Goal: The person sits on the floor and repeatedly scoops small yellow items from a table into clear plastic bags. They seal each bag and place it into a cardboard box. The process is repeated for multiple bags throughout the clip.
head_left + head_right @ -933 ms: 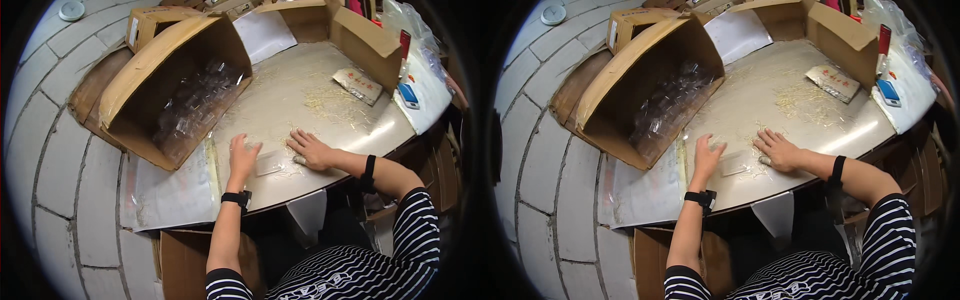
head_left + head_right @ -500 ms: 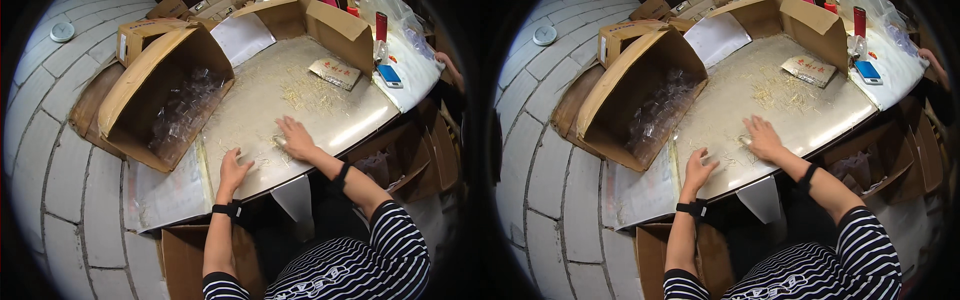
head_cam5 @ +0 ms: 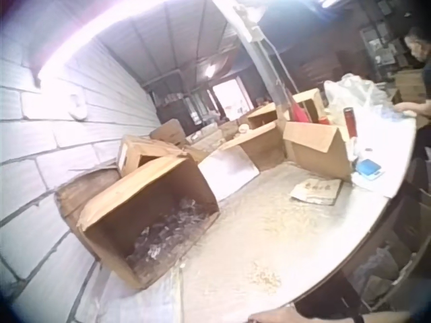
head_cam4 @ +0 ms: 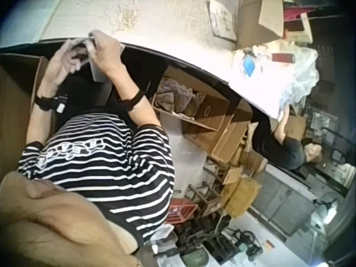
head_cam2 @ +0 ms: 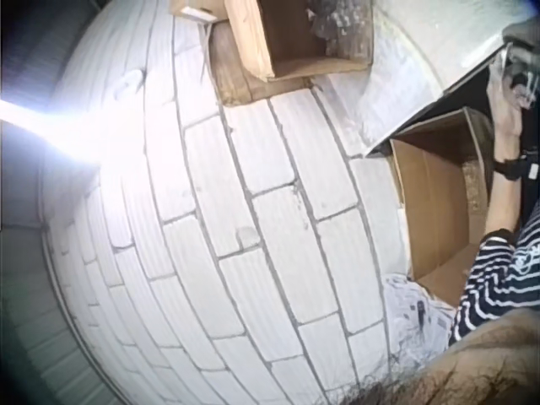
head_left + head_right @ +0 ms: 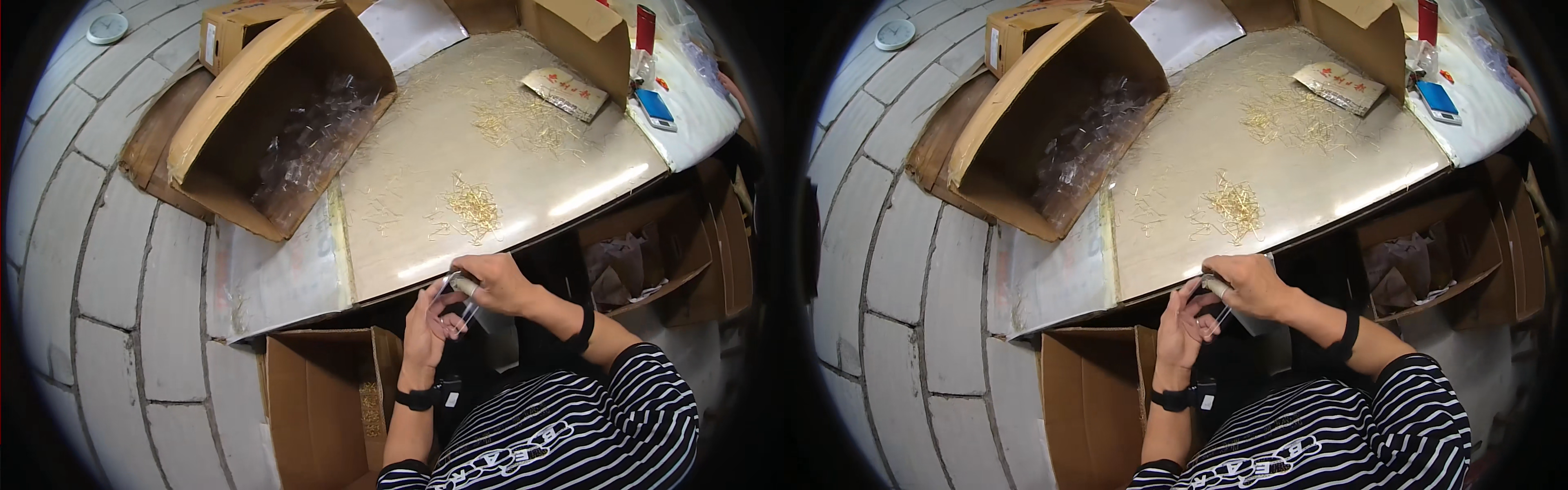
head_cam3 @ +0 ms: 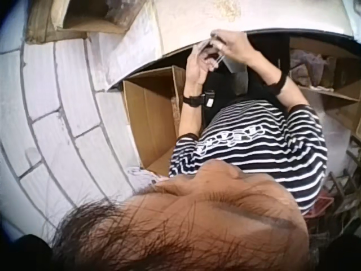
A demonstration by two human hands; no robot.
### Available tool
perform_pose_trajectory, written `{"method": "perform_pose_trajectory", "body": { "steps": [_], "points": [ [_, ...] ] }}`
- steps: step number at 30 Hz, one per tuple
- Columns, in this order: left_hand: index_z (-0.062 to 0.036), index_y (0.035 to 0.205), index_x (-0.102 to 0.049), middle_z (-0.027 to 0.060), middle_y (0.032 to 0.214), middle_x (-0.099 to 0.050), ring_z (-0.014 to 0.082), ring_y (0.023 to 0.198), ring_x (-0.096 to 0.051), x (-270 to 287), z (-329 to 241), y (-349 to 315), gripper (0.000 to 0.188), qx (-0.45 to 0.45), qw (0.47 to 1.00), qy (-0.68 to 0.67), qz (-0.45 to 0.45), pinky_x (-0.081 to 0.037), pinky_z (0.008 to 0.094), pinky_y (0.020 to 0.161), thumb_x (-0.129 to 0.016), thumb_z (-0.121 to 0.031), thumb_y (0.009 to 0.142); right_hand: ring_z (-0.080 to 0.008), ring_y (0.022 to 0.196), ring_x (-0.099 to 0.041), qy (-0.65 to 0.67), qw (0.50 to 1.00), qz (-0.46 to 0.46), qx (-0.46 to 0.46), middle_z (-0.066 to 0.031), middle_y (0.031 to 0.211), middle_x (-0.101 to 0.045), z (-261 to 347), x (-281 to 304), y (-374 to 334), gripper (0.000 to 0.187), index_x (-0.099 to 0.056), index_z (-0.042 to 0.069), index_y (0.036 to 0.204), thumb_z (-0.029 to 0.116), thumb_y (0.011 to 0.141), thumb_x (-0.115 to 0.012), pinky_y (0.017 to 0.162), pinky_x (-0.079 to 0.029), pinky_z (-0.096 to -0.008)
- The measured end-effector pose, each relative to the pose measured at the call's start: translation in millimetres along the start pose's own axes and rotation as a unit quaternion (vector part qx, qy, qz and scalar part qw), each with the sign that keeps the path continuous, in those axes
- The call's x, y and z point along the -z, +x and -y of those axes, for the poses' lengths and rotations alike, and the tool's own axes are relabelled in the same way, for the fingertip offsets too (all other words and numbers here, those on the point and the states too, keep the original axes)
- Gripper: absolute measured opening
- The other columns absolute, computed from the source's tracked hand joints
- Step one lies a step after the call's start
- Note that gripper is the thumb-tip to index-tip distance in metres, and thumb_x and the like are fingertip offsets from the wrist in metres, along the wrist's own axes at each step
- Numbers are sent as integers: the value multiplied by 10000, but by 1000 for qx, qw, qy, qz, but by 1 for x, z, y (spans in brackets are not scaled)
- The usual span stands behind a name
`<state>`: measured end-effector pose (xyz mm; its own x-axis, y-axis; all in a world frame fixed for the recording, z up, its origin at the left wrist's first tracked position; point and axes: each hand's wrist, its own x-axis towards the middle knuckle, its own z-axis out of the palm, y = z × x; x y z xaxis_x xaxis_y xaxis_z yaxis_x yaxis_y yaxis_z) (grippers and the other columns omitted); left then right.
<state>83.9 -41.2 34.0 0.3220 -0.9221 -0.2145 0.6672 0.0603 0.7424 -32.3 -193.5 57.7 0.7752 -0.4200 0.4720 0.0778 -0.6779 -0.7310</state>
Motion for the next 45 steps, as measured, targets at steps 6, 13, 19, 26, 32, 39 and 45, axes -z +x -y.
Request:
{"method": "perform_pose_trajectory", "body": {
  "steps": [6, 13, 19, 26, 32, 39, 45],
  "points": [
    [-30, 1214, -476, 225, 1136, -573, 352, 837, -669, -18, 26, -20, 471, -97, 987, 36, -121, -601, 354, 600, -356, -426, 990, -370, 649, -617, -78, 992, 1, -98, -167, 707, -629, 12, -23, -28, 198, -580, 25, 878, 189, 785, -640, 588, -484, -442],
    [4, 1111, -527, 243, 1133, -591, 386, 904, -660, 40, 60, -64, 419, 11, 970, 87, -229, -595, 348, 592, -389, -373, 991, -346, 1232, -438, -159, 976, -58, -135, -210, 1300, -488, -75, 33, 55, 490, -470, 26, 1298, 338, 921, -491, 1012, -373, -410],
    [44, 1189, -485, 213, 1118, -597, 325, 923, -652, 58, 152, -12, 515, 176, 976, -18, -128, -584, 437, 680, -378, -418, 987, -289, 1368, -292, -278, 955, 93, -47, -164, 1447, -359, -99, -14, 66, 502, -410, 8, 1351, 287, 934, -436, 1117, -237, -412],
    [0, 1219, -481, 179, 1107, -617, 293, 880, -676, 38, 159, 11, 476, 174, 970, -95, -140, -602, 403, 589, -343, -397, 995, -384, 1300, -367, -294, 950, 93, -56, -278, 1338, -432, -22, -11, 0, 467, -463, -116, 1221, 139, 835, -526, 1070, -319, -409],
    [12, 1275, -424, 203, 1134, -605, 293, 882, -676, 48, 170, 4, 503, 160, 981, -83, -71, -600, 355, 532, -280, -388, 1007, -334, 1194, -493, -166, 986, 7, -7, -183, 1244, -538, 5, 32, -34, 405, -535, -36, 1172, -27, 768, -572, 985, -423, -398],
    [3, 1273, -431, 178, 1135, -608, 260, 890, -674, 45, 169, 1, 504, 171, 981, -86, -20, -608, 335, 540, -251, -389, 1011, -349, 998, -604, -57, 994, 44, -78, -176, 1099, -608, -5, 46, -91, 347, -584, -3, 1116, -83, 779, -576, 840, -502, -369],
    [3, 1238, -478, 136, 1122, -618, 228, 958, -646, 60, 189, 3, 502, 127, 987, -75, -71, -571, 346, 748, -295, -405, 1009, -376, 1075, -557, -34, 991, 114, -68, -215, 1144, -573, -22, 5, -131, 511, -527, -10, 1183, -92, 681, -571, 888, -493, -395]
  ]
}}
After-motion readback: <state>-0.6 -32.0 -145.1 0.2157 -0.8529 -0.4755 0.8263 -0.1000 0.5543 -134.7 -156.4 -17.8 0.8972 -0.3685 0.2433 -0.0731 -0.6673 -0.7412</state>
